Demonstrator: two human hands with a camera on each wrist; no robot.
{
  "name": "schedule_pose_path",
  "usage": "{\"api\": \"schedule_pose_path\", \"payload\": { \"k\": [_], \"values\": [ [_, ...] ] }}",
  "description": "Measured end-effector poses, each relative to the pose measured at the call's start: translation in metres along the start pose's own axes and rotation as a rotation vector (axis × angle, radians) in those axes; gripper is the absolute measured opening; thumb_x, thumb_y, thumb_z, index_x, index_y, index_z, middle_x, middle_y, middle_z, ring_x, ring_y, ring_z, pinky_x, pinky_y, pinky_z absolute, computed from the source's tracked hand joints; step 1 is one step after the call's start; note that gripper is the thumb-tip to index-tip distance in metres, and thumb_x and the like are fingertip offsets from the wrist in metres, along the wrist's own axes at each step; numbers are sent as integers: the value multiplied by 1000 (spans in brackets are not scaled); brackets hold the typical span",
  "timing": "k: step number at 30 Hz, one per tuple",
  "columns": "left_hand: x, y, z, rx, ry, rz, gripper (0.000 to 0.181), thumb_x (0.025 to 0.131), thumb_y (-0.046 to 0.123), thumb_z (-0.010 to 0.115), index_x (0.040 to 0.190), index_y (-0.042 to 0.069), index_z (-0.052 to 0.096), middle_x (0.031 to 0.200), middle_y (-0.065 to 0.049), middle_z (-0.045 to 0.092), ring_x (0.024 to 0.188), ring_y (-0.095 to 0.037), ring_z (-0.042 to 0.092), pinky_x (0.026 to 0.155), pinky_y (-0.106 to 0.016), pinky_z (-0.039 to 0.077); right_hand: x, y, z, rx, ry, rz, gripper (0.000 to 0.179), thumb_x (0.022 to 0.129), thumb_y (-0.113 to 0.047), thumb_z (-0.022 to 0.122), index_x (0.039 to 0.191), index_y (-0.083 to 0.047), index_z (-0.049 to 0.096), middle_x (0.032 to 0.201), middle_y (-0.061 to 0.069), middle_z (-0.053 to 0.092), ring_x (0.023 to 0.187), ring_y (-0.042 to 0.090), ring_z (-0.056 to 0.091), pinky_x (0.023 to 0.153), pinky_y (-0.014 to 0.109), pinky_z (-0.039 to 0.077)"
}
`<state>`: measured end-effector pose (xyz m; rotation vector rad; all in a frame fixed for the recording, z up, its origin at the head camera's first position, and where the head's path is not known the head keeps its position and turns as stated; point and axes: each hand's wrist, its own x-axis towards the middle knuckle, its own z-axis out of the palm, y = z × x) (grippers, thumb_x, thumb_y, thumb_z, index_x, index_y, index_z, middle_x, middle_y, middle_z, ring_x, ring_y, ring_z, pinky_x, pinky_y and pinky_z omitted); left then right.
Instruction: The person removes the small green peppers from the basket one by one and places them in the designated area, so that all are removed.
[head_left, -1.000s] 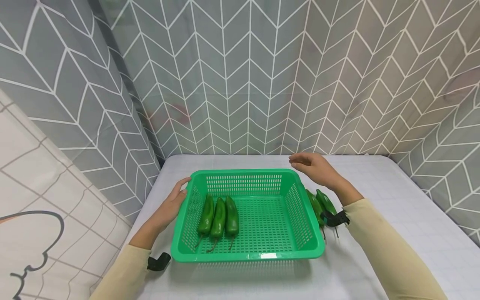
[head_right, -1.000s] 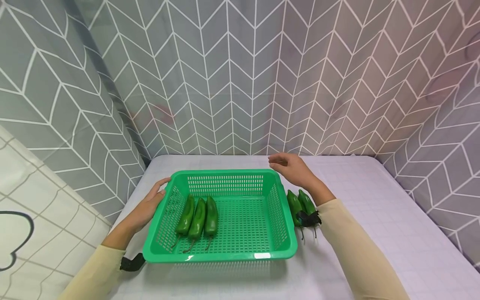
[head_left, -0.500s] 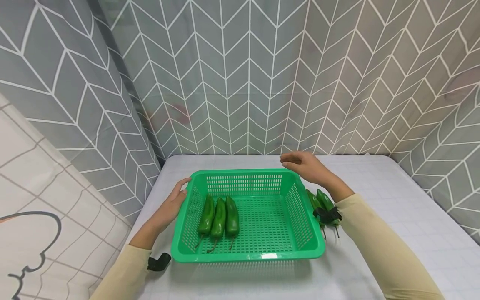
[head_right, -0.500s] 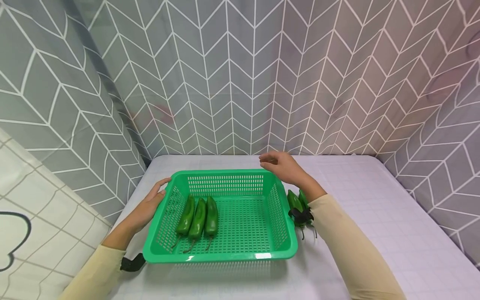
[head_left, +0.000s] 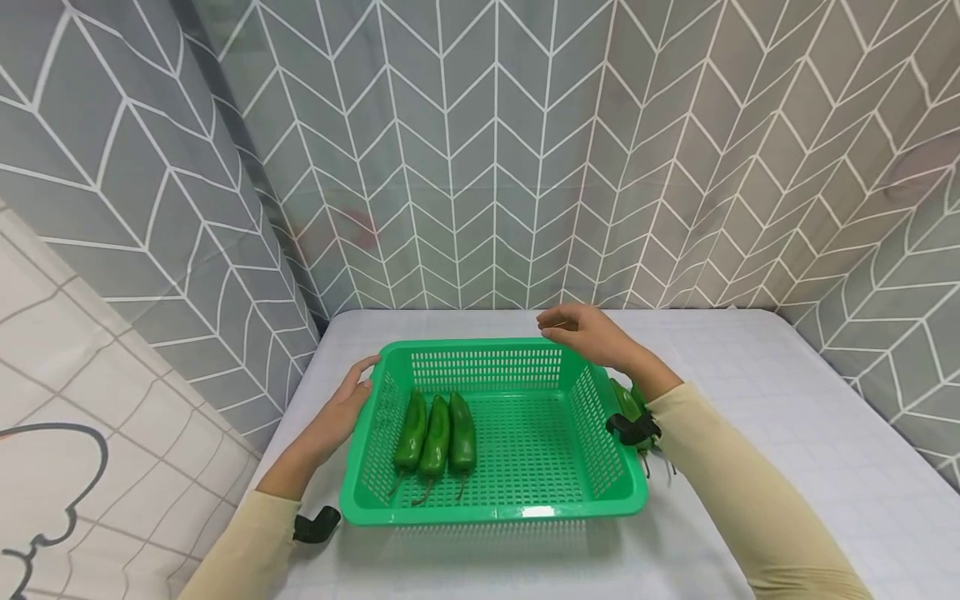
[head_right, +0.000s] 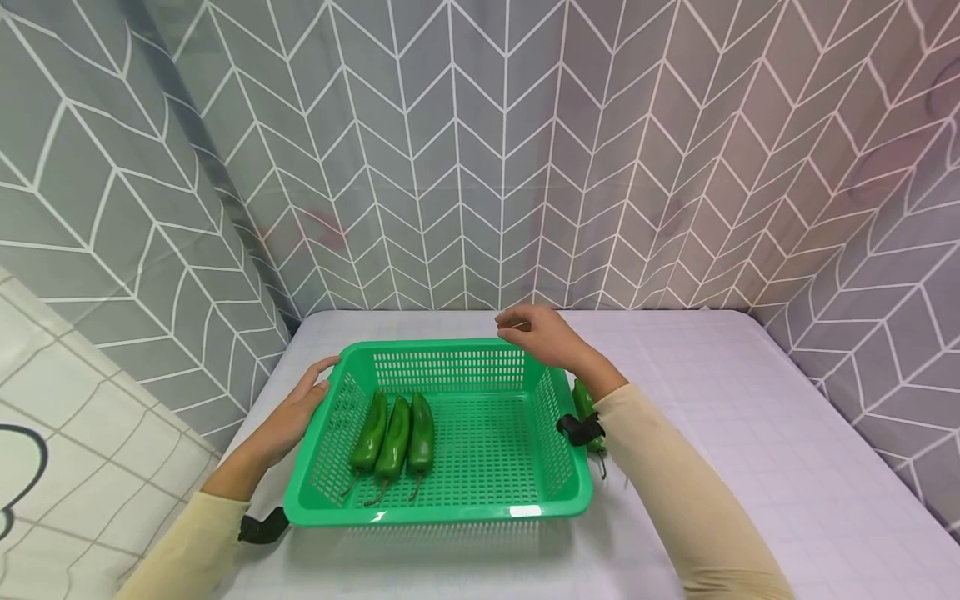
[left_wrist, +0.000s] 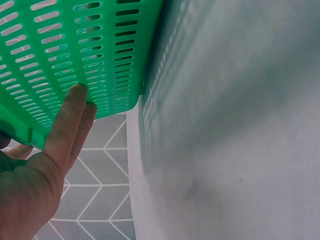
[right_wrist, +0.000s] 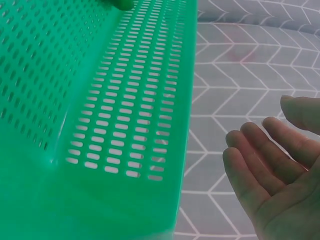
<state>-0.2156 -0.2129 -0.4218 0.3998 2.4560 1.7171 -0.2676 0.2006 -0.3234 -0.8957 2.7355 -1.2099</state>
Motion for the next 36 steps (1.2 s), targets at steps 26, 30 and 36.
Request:
{"api": "schedule_pose_path", "payload": {
  "k": [26,30,36],
  "values": [
    [-1,1,-1,4,0,-4,50,114,32,24,161,17,16,125,-18,61,118,-29,52,109,-58,28,27,-12,33,-8,-69,2,33,103,-15,61,131,3,63,128,18,65,118,35,62,99,47,49],
    [-1,2,-1,6,3,-9,50,114,32,23,161,17,16,125,-19,62,113,-29,57,107,-57,31,30,-13,42,-7,-102,9,33,103,-14,61,130,3,63,124,17,67,115,35,63,96,46,50],
    [-2,3,-1,3,7,-15,50,114,31,23,161,17,16,125,-18,60,123,-32,48,111,-60,24,31,-13,51,-17,-143,28,35,102,-15,61,131,5,62,123,17,67,116,34,62,96,47,50]
  ]
}}
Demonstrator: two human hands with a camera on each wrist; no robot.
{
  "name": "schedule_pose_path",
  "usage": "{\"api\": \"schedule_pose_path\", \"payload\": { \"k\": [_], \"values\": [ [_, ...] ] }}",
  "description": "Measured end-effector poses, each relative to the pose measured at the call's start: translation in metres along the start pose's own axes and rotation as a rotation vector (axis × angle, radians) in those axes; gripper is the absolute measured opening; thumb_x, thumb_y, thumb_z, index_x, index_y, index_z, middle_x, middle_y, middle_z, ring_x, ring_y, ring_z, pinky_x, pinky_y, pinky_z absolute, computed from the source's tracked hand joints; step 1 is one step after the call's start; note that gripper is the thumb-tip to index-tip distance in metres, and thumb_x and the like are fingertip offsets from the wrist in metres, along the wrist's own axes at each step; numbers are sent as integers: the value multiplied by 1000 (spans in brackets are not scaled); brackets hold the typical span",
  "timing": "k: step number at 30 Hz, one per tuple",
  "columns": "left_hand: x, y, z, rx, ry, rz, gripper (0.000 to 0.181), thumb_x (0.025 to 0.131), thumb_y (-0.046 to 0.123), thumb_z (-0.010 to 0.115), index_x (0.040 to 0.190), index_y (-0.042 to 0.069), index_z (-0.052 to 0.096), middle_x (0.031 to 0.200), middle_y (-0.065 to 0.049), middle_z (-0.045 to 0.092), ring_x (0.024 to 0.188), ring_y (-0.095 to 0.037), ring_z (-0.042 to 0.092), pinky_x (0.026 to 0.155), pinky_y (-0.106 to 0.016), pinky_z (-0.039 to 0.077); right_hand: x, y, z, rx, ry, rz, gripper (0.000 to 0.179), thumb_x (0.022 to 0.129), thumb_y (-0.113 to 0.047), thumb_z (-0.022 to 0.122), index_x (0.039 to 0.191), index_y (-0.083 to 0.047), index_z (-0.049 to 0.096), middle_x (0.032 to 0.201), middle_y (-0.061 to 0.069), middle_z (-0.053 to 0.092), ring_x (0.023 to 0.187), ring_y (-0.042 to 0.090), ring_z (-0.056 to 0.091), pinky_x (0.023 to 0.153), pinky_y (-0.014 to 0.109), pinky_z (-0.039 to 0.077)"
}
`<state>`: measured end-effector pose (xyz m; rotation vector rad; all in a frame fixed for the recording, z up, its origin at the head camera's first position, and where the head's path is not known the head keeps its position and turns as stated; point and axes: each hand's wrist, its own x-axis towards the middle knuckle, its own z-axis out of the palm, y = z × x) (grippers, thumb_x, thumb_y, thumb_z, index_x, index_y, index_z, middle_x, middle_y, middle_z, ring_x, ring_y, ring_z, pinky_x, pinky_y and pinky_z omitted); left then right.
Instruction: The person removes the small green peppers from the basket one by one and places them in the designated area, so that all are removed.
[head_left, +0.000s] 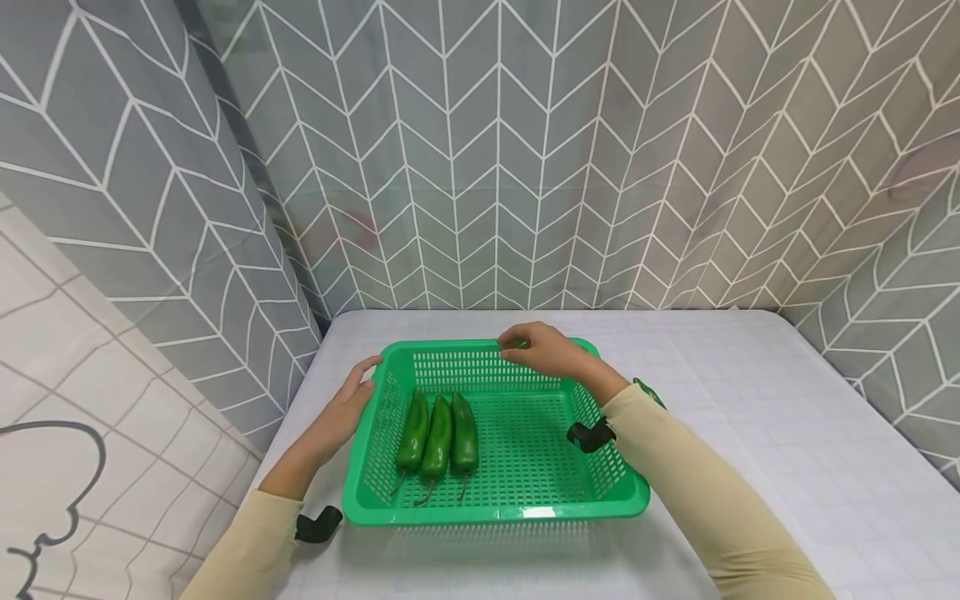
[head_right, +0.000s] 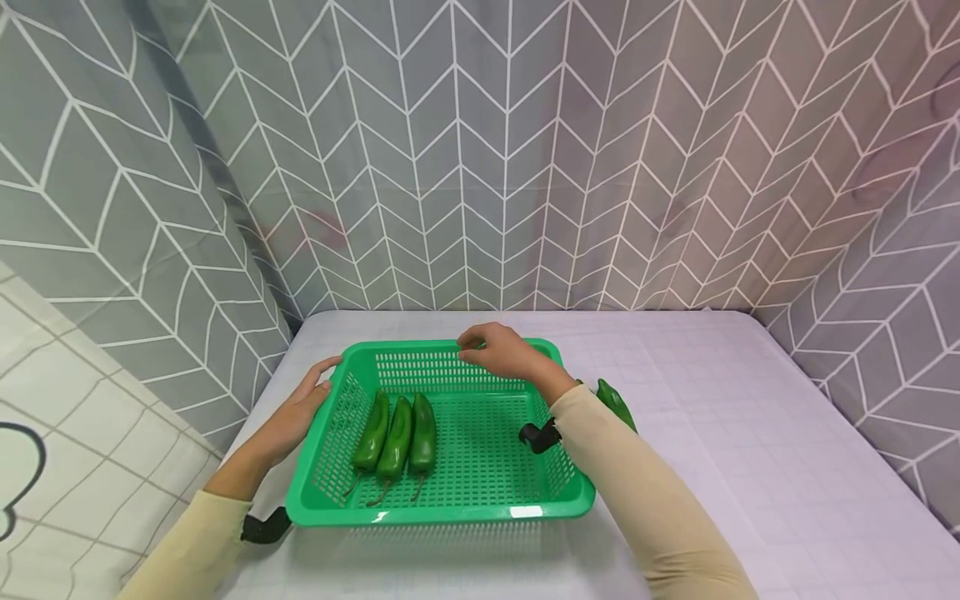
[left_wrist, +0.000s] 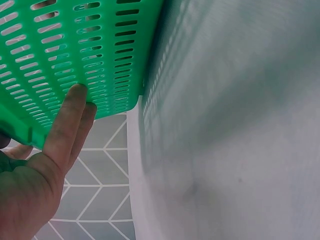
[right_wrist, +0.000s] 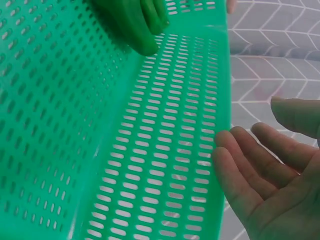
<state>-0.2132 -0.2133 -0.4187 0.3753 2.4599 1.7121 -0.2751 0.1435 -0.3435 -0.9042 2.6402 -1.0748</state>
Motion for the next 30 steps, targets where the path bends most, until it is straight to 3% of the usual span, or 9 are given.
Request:
{"api": "schedule_pose_path", "payload": {
  "k": [9,13,21,30],
  "values": [
    [-1,1,-1,-2,-9,7,50,114,30,23,161,16,15,124,-19,62,109,-27,60,106,-56,32,10,-2,16,-18,-66,19,35,102,-15,62,130,6,63,121,16,68,108,30,66,93,44,51],
    [-1,0,0,-2,-5,2,50,114,30,23,161,16,16,123,-18,62,112,-27,58,108,-57,30,12,-3,23,-16,-111,47,38,103,-17,61,134,6,60,125,16,67,106,28,67,92,42,52],
    [0,-2,-3,-4,-28,17,51,114,33,22,161,16,14,124,-19,62,102,-24,63,99,-46,41,16,-3,34,-37,-169,49,40,104,-16,59,137,8,57,130,21,63,110,30,66,91,41,53],
    [1,-2,-3,-14,-28,9,49,114,29,22,161,16,14,125,-20,62,103,-25,63,99,-47,41,18,-1,47,90,-213,151,40,103,-14,61,135,10,57,125,21,65,101,30,69,83,38,56]
  ]
}}
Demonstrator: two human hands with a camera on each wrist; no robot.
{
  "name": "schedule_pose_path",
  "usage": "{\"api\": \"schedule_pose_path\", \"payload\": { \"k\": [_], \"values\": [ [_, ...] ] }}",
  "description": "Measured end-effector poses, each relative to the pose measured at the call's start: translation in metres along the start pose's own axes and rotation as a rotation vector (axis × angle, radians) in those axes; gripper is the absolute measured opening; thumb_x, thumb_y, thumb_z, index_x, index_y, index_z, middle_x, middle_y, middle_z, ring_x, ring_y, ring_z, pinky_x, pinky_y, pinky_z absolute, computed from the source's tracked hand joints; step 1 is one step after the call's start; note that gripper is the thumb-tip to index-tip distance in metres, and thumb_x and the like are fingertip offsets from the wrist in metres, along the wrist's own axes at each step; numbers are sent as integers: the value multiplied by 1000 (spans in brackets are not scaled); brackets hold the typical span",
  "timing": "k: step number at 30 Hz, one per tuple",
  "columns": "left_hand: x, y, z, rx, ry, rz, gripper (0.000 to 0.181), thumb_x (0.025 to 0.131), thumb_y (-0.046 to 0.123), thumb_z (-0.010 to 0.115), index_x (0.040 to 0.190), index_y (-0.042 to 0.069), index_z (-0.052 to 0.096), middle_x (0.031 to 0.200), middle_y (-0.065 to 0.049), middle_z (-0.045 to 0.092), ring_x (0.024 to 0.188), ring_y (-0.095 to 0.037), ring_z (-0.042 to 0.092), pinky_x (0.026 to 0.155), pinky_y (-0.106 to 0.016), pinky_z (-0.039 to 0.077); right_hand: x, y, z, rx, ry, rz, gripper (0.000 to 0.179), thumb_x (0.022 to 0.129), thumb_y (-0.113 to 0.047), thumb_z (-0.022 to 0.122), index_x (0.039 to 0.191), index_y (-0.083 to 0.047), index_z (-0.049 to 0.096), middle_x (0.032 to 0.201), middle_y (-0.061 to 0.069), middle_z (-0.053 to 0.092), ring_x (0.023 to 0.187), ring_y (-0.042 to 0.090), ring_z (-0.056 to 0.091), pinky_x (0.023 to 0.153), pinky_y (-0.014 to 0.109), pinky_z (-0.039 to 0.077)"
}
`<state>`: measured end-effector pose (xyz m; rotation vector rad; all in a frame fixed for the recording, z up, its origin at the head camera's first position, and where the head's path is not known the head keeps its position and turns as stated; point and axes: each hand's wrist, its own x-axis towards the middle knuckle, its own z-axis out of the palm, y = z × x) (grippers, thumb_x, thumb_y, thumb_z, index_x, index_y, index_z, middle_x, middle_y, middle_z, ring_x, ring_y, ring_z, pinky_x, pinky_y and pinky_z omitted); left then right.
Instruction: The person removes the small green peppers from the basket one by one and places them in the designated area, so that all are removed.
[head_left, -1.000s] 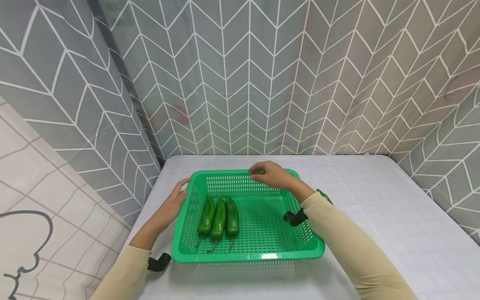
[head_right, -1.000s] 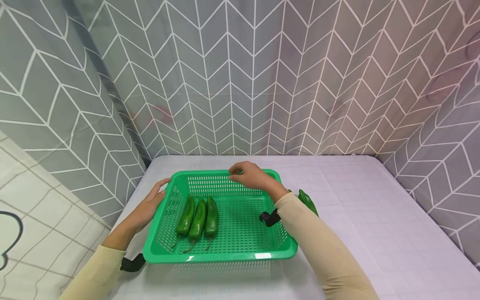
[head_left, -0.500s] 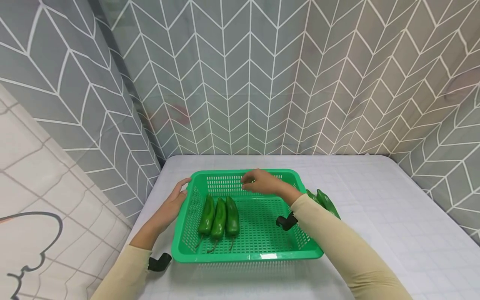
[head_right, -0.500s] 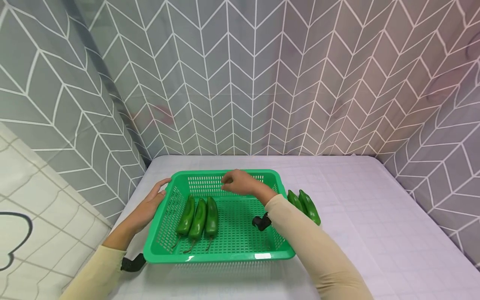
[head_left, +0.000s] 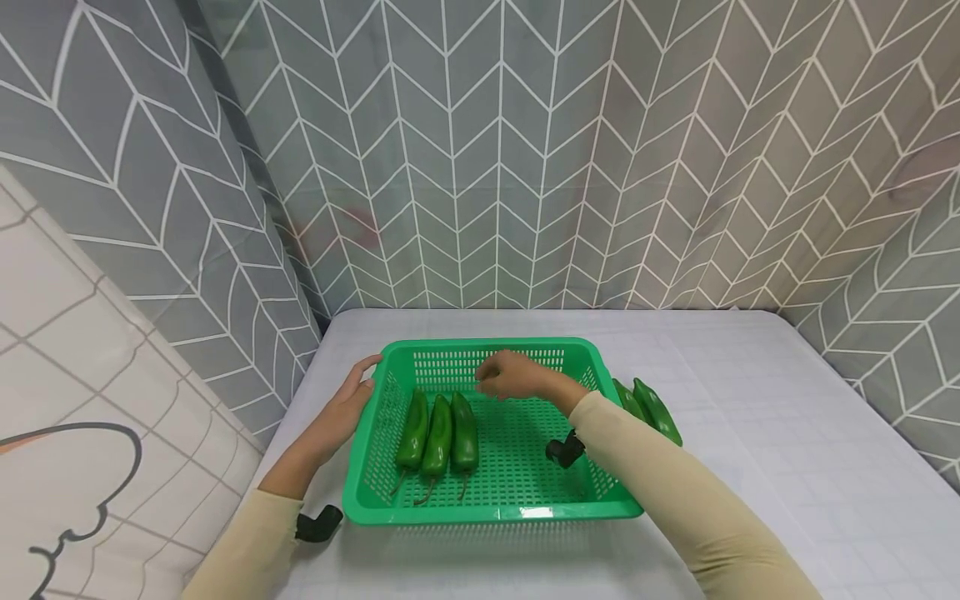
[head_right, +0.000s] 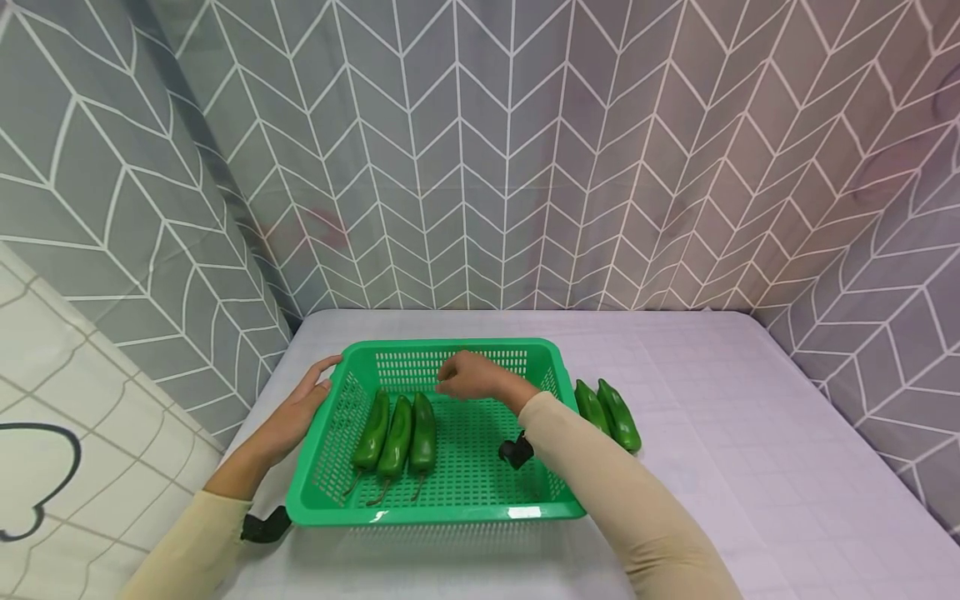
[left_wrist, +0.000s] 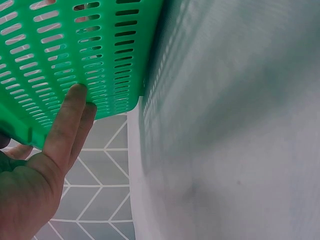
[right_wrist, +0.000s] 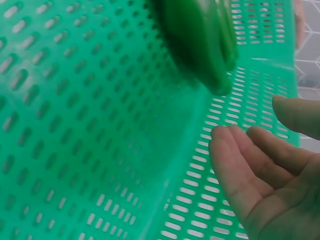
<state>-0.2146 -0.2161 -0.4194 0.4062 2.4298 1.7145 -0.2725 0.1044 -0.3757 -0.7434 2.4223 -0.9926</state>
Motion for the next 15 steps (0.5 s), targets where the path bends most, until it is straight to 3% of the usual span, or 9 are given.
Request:
{"api": "schedule_pose_path", "payload": {
  "k": [9,15],
  "values": [
    [0,3,1,11,7,-9,48,114,24,21,161,15,15,123,-20,62,97,-24,65,96,-45,45,7,7,14,118,-20,76,38,99,-11,64,131,10,60,115,17,68,97,26,69,81,37,57],
    [0,4,1,22,18,-14,48,114,25,22,161,14,15,124,-20,62,102,-24,63,100,-48,41,8,8,23,181,-63,133,38,99,-11,65,131,10,59,115,18,68,97,29,70,80,38,58]
  ]
}}
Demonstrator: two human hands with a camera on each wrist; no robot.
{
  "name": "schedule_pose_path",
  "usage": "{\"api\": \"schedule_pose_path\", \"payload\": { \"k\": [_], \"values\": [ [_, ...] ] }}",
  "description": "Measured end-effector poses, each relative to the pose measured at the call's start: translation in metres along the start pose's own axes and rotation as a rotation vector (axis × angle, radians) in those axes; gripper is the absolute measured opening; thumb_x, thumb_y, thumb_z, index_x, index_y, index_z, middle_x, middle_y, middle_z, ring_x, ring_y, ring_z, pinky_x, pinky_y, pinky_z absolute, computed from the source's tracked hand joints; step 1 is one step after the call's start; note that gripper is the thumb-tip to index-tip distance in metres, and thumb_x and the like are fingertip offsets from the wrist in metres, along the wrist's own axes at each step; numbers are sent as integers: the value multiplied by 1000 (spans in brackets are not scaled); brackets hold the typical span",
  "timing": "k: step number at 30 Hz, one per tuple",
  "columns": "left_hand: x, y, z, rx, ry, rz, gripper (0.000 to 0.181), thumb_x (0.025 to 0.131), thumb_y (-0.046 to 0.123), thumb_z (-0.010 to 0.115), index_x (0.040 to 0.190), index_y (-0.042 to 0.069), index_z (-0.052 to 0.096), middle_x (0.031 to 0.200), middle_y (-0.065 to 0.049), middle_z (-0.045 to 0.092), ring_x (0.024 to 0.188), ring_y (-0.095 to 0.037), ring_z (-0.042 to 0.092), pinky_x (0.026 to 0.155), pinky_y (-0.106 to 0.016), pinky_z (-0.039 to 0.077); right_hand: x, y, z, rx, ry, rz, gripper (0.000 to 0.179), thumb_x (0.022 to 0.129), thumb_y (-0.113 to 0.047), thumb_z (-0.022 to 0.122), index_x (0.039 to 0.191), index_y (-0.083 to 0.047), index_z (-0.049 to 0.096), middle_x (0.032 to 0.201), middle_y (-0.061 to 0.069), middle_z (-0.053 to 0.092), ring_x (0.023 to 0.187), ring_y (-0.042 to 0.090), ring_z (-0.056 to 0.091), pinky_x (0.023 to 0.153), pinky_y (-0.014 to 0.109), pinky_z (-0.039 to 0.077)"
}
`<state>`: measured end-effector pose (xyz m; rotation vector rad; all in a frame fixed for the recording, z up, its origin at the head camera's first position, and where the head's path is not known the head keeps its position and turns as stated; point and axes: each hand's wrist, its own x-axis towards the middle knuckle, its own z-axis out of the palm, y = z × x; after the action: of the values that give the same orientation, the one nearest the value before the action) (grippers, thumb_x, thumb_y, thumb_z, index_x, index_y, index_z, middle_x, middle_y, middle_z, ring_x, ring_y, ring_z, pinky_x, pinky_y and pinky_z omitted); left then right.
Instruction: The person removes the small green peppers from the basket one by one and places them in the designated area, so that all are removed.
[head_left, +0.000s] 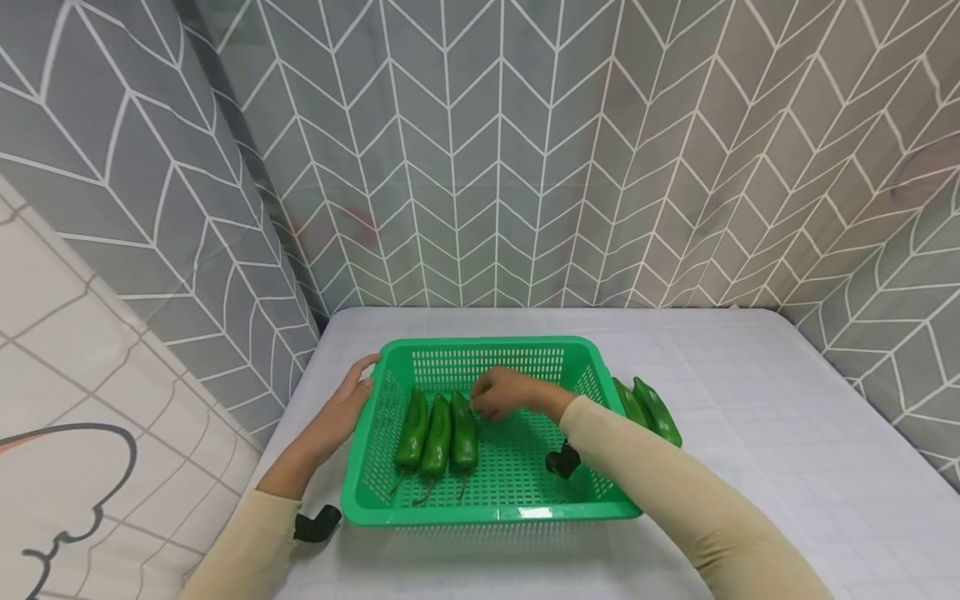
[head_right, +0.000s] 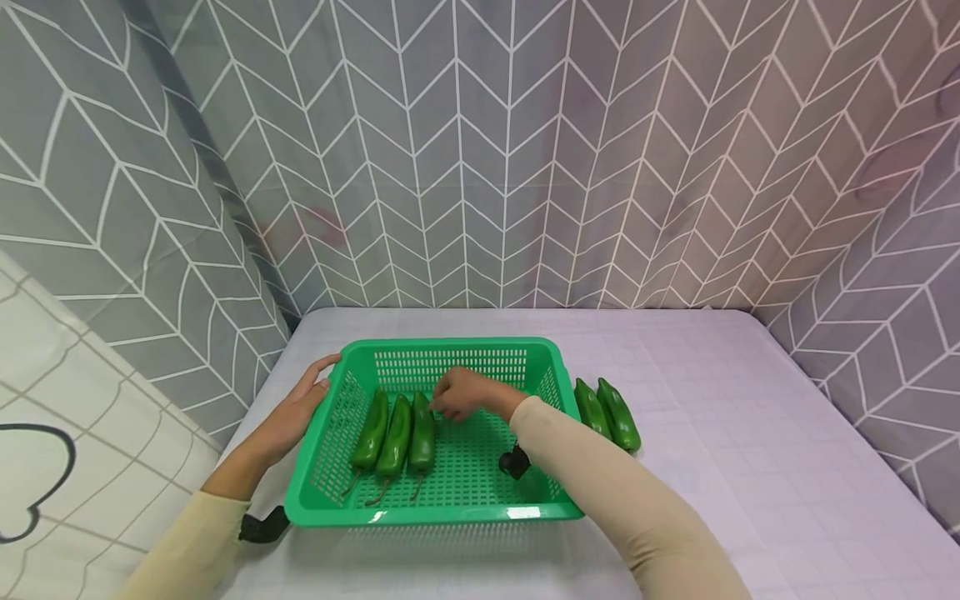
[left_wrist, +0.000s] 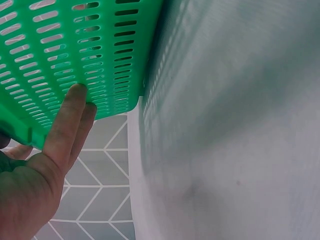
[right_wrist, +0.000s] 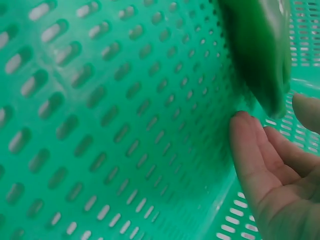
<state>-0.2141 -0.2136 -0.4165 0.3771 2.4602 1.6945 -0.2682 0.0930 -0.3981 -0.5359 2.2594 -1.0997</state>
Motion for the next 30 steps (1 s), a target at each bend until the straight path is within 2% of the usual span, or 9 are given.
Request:
{"api": "schedule_pose_path", "payload": {
  "k": [6,12,18,22,24,30],
  "values": [
    [1,0,0,-7,7,5,49,114,25,22,161,14,15,122,-19,62,109,-26,59,104,-54,36,3,-1,7,68,3,44,39,99,-10,66,131,11,59,110,17,69,95,30,70,78,38,59],
    [1,-2,1,-10,3,0,49,114,25,22,161,14,14,125,-20,61,108,-26,60,104,-54,37,9,5,14,131,0,81,44,97,-10,68,133,13,56,101,16,69,89,27,70,75,38,59],
    [2,-3,1,-7,-6,11,49,114,26,22,161,14,14,127,-21,60,108,-24,60,102,-48,40,12,5,18,147,17,101,45,97,-9,68,134,14,54,97,17,69,87,28,70,74,38,59],
    [2,-5,0,-18,-18,17,49,114,26,21,161,14,13,125,-22,61,102,-24,64,94,-37,47,12,2,20,145,19,103,45,97,-7,67,135,14,53,96,17,69,85,28,70,73,38,60],
    [2,-5,0,-23,-18,15,48,114,25,21,161,14,13,124,-23,61,99,-24,65,91,-36,49,12,1,21,138,19,101,46,97,-6,66,136,15,52,96,18,69,85,29,71,73,38,60],
    [3,-5,2,-3,10,6,49,114,28,23,160,14,16,125,-20,57,114,-27,54,105,-52,36,13,0,22,123,12,87,44,98,-5,65,135,14,53,102,19,70,88,29,72,73,38,60]
  ]
}}
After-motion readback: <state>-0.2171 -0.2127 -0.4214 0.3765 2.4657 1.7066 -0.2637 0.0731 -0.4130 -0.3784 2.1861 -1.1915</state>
